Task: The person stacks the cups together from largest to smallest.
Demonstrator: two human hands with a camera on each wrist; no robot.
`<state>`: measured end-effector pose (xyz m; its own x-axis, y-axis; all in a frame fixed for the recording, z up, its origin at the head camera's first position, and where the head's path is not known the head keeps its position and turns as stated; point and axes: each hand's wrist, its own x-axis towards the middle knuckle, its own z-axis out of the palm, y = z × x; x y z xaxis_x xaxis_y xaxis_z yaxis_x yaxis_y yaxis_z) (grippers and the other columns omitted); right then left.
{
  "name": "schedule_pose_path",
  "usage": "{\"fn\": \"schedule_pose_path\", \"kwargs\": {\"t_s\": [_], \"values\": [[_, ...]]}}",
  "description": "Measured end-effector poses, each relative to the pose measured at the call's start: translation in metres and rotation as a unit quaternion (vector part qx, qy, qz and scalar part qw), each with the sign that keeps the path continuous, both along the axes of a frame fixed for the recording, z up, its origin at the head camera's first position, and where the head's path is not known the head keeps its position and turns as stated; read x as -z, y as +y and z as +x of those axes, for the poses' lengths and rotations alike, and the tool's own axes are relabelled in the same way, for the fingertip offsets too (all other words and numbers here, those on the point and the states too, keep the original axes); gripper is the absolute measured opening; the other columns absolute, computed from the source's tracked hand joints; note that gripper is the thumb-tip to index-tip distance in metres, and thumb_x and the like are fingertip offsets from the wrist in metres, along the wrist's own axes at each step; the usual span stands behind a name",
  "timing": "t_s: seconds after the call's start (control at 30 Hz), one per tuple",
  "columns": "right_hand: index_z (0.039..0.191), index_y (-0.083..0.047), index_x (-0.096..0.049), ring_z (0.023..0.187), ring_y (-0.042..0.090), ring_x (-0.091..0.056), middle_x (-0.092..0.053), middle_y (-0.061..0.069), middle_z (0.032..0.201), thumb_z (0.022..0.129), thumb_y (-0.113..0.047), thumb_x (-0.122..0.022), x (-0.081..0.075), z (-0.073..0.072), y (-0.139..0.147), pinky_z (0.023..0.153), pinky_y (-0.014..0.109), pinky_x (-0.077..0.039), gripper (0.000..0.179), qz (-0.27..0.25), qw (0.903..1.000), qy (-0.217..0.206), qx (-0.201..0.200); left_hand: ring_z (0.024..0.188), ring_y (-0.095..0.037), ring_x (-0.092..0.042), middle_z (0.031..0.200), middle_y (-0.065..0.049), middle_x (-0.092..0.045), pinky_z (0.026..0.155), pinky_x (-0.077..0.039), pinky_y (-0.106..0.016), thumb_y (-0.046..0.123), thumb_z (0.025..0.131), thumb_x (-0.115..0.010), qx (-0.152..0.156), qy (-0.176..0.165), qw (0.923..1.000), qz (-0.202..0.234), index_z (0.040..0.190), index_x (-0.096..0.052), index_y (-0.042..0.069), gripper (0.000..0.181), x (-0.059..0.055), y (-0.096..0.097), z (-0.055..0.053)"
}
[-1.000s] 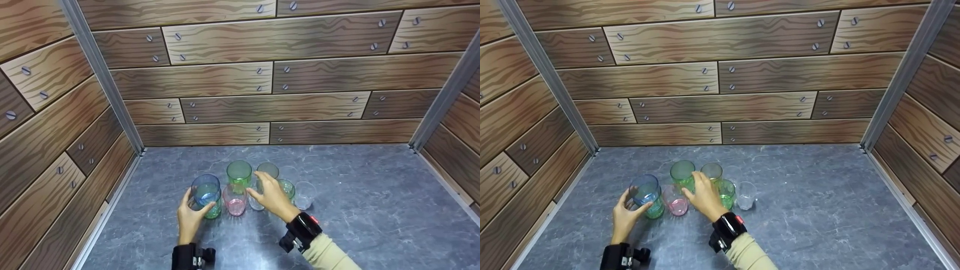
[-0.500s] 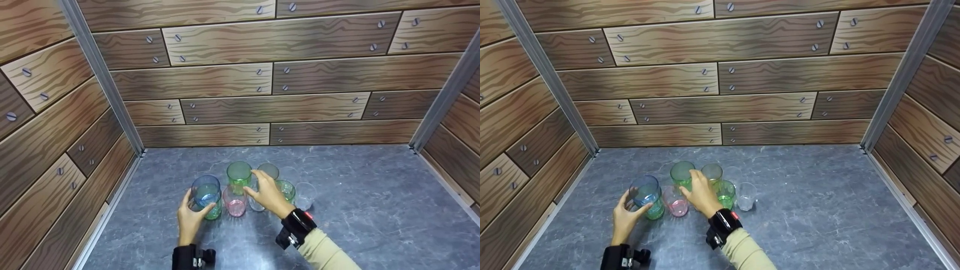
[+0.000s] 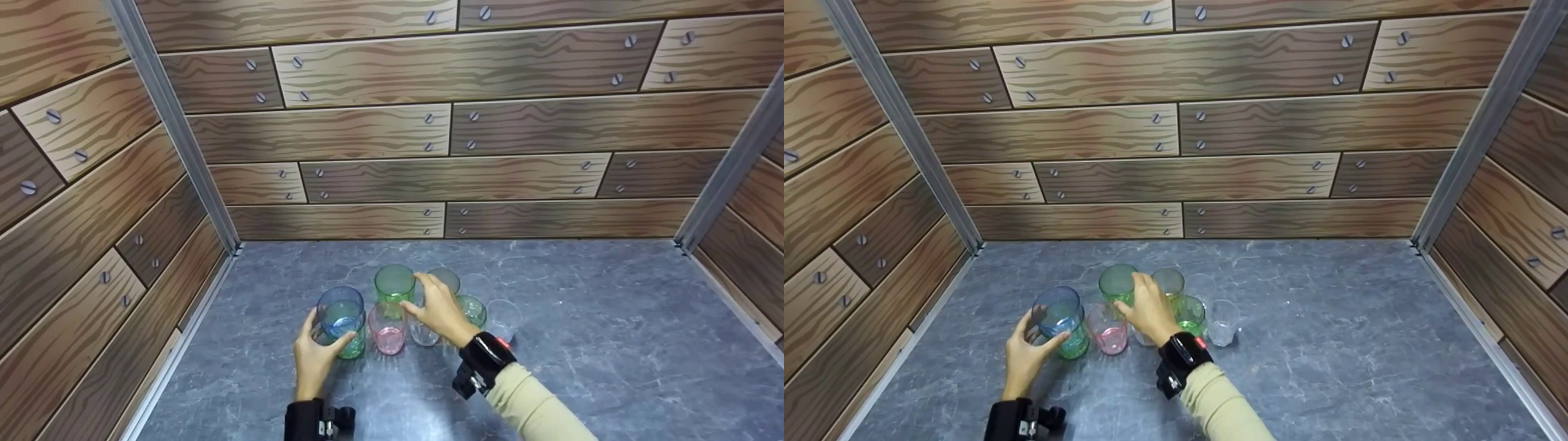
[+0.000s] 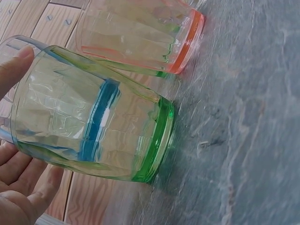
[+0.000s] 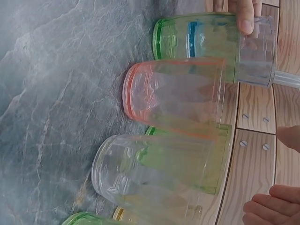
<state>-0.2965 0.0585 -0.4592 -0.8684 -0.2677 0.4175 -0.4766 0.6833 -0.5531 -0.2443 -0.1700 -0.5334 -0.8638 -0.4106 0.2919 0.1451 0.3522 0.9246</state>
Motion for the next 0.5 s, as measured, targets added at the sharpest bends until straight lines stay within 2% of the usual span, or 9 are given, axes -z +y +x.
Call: {"fn": "schedule_pose_path", "kwargs": {"t_s": [0.3, 0.5], "values": [[0.127, 0.011, -0.053, 0.12, 0.045, -0.055, -0.057, 0.032, 0.128, 0.079, -0.022, -0.078, -0.0031, -0.0058, 0.0001, 0.105, 0.053, -0.047, 0.063, -0.011, 0.9995, -0.03, -0.006, 0.115, -0.043, -0.061, 0.133, -0.028, -0.057, 0.097, -0.054, -0.048, 0.021, 0.064, -0.09, -0.011, -0.002, 0.9999, -0.01, 0.138, -0.047, -0.003, 0.089, 0.0008, -0.0003, -0.0015], [0.128, 0.01, -0.052, 0.121, 0.045, -0.054, -0.056, 0.032, 0.13, 0.078, -0.023, -0.079, -0.0028, -0.0082, -0.0013, 0.105, 0.053, -0.046, 0.066, -0.009, 0.9988, -0.047, 0.0, 0.116, -0.042, -0.061, 0.134, -0.027, -0.057, 0.097, -0.054, -0.047, 0.022, 0.065, -0.089, -0.005, -0.003, 1.0, -0.005, 0.139, -0.046, -0.002, 0.089, 0.0026, 0.0, -0.0023]]}}
